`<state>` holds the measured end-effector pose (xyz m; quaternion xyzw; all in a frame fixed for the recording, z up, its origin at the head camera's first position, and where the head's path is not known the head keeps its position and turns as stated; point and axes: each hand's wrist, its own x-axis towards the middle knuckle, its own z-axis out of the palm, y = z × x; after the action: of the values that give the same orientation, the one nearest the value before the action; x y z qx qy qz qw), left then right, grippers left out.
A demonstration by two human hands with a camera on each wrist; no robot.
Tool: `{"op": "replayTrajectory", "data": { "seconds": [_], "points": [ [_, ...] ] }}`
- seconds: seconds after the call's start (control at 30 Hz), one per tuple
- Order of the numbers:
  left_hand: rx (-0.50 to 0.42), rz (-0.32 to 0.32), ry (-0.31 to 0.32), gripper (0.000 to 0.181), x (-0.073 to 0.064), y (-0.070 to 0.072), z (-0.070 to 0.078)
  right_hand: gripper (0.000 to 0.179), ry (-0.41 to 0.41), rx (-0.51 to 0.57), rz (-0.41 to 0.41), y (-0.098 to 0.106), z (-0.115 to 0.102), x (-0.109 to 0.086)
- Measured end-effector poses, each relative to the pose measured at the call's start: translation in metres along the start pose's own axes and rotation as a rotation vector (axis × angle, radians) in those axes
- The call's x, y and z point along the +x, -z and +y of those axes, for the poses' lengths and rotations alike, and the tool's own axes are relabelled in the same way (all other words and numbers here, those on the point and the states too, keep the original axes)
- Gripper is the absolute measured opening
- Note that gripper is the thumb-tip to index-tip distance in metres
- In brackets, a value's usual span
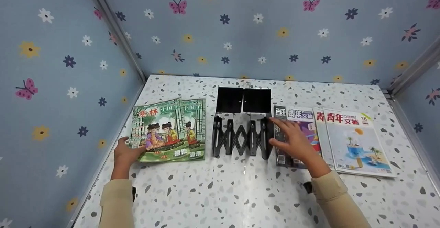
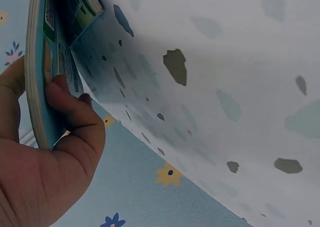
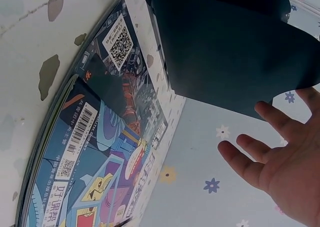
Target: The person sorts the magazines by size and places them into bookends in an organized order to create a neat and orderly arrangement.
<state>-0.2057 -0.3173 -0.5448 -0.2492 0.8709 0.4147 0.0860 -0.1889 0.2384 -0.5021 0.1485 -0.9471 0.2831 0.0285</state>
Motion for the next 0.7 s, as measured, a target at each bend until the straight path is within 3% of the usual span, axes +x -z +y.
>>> {"op": "replayTrajectory", "data": {
  "seconds": [0.13,0.23,0.4,0.7],
  "points": [
    [0.033,-0.022,-0.022,0.094,-0.0002,-0.0003,0.0041,0.072,0.013,0.003,0.006,-0.0011,0.0019,0.0004],
    [0.031,-0.014,-0.033,0.086,-0.0014,0.0000,0.0042,0.071,0.013,0.006,0.004,-0.0014,0.0023,0.0006],
    [-0.003,0.007,-0.030,0.076,-0.0032,0.0002,0.0037,0.071,0.021,0.013,-0.001,-0.0019,0.0022,0.0010],
    [-0.062,0.000,-0.033,0.076,-0.0042,-0.0027,0.0072,0.072,0.005,0.025,-0.007,-0.0025,0.0011,0.0006]
  ]
}}
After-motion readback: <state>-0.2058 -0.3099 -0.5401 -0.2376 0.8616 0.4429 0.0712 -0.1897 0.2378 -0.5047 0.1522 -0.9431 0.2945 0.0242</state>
